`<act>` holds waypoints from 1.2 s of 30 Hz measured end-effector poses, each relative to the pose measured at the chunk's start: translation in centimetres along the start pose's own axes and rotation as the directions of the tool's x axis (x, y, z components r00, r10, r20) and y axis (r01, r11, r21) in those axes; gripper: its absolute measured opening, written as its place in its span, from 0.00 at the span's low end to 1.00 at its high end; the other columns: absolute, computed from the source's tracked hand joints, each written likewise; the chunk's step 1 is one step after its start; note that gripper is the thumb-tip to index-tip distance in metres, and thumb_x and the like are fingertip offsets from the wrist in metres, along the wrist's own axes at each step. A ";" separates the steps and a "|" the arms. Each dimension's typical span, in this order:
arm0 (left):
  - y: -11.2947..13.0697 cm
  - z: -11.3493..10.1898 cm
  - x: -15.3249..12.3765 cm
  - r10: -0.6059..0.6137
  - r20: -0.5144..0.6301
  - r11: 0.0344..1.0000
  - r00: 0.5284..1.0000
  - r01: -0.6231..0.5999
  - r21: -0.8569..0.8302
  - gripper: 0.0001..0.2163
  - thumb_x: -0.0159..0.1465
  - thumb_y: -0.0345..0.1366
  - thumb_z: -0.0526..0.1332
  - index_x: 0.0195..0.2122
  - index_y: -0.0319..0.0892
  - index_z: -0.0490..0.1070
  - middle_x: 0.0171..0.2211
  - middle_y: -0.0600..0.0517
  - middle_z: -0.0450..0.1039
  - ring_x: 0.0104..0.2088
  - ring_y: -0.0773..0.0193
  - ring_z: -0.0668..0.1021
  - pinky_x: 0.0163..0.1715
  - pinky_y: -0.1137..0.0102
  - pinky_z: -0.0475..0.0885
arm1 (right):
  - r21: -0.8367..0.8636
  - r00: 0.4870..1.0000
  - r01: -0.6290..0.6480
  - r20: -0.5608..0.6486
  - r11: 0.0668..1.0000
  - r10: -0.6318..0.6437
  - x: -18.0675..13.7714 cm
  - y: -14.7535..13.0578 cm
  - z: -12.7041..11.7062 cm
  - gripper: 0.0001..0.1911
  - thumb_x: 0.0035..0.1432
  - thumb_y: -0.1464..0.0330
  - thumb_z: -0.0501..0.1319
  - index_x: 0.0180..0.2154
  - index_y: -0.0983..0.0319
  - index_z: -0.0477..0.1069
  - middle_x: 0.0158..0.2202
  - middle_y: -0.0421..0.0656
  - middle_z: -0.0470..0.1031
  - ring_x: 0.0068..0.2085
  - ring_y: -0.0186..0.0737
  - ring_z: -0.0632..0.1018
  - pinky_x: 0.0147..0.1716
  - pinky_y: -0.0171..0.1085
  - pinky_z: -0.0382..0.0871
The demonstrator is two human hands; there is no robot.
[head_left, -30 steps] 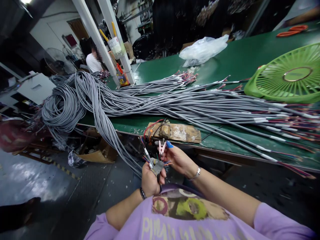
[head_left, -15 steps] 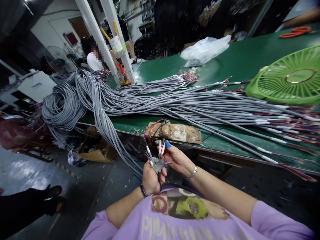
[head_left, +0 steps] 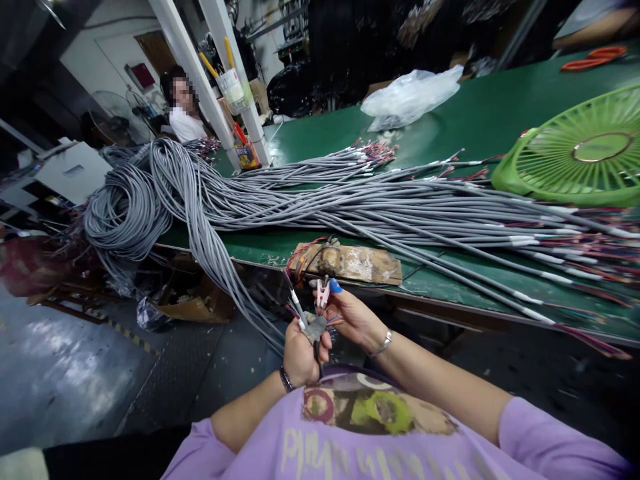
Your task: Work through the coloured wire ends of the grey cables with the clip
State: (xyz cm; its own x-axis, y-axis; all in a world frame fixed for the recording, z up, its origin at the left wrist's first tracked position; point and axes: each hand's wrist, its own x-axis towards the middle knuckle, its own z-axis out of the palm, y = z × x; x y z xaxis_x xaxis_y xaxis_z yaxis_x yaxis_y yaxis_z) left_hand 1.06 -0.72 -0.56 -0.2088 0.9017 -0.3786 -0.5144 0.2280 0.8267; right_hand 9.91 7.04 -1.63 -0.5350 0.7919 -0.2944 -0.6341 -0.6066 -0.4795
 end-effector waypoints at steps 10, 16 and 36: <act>0.0 -0.4 -0.3 0.060 0.005 0.998 0.998 -0.060 -0.022 0.17 0.48 0.47 0.68 0.24 0.40 0.64 0.12 0.56 0.67 0.07 0.75 0.61 0.07 0.80 0.51 | -0.013 0.985 -0.097 0.141 0.995 0.098 -0.5 -0.2 -0.7 0.22 0.55 0.50 0.57 0.35 0.63 0.72 0.30 0.43 0.74 0.27 0.33 0.72 0.28 0.33 0.64; 0.0 -0.6 -0.7 0.084 0.017 0.996 0.996 -0.084 0.008 0.16 0.48 0.46 0.67 0.22 0.40 0.65 0.11 0.56 0.67 0.07 0.75 0.61 0.06 0.80 0.52 | -0.030 0.981 -0.106 0.161 0.994 0.110 -0.7 -0.6 -1.3 0.23 0.56 0.50 0.56 0.36 0.63 0.73 0.31 0.44 0.75 0.27 0.33 0.72 0.27 0.32 0.65; -0.3 -0.2 -0.2 0.166 -0.046 0.986 0.985 -0.165 0.024 0.16 0.49 0.46 0.67 0.23 0.40 0.65 0.13 0.56 0.68 0.08 0.76 0.62 0.08 0.80 0.51 | 0.016 0.998 -0.060 0.018 0.998 0.060 -0.1 -0.5 0.2 0.13 0.54 0.60 0.64 0.30 0.64 0.74 0.27 0.43 0.76 0.23 0.32 0.72 0.23 0.32 0.68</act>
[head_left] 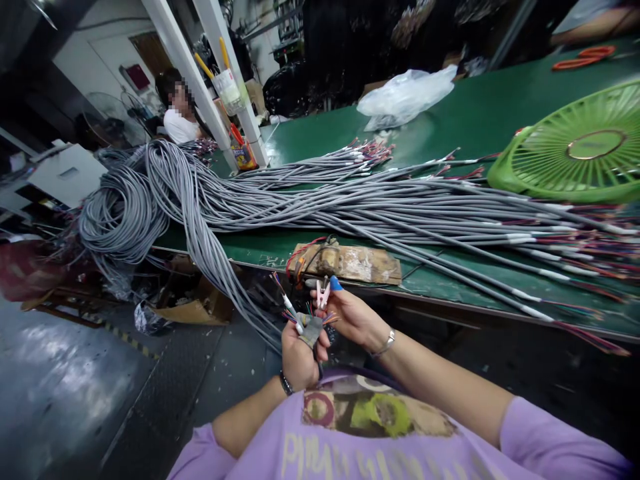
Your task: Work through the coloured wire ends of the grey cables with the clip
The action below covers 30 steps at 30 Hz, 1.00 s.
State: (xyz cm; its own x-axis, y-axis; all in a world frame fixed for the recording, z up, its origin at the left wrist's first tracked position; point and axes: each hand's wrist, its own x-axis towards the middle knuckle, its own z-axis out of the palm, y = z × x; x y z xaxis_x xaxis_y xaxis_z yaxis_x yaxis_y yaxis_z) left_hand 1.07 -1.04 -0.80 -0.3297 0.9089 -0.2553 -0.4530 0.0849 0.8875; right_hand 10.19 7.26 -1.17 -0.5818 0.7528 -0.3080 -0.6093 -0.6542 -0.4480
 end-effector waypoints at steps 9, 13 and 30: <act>-0.6 -0.3 0.2 -0.013 0.000 0.999 1.000 0.013 0.052 0.17 0.49 0.47 0.67 0.25 0.40 0.64 0.13 0.57 0.68 0.08 0.75 0.62 0.08 0.79 0.50 | 0.015 0.998 0.043 -0.049 0.999 -0.043 0.2 0.5 0.4 0.14 0.53 0.57 0.63 0.30 0.62 0.73 0.27 0.40 0.75 0.24 0.29 0.71 0.23 0.29 0.67; -0.6 -0.6 -0.1 0.000 0.028 0.998 1.000 -0.002 0.058 0.16 0.51 0.46 0.65 0.24 0.40 0.63 0.13 0.57 0.68 0.08 0.76 0.62 0.08 0.80 0.51 | 0.003 1.000 0.004 -0.001 1.000 -0.004 -0.2 0.4 -0.3 0.19 0.54 0.52 0.60 0.33 0.62 0.72 0.29 0.41 0.75 0.26 0.30 0.72 0.26 0.30 0.68; -1.1 -1.8 -0.3 -0.033 0.078 0.979 0.996 0.016 0.205 0.17 0.52 0.49 0.65 0.24 0.41 0.63 0.13 0.57 0.69 0.08 0.75 0.64 0.08 0.80 0.51 | -0.608 0.989 -0.026 0.102 0.794 0.110 -3.3 -1.5 -0.3 0.18 0.42 0.59 0.70 0.26 0.65 0.68 0.23 0.37 0.72 0.24 0.28 0.69 0.28 0.31 0.61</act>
State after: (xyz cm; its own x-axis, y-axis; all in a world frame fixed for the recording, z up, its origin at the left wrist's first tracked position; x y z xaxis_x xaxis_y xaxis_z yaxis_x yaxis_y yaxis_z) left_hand 0.15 -2.12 -2.37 -0.2488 0.9348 -0.2534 -0.2789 0.1814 0.9430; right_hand 13.20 5.83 0.23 -0.6972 0.6647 -0.2687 -0.1410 -0.4945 -0.8576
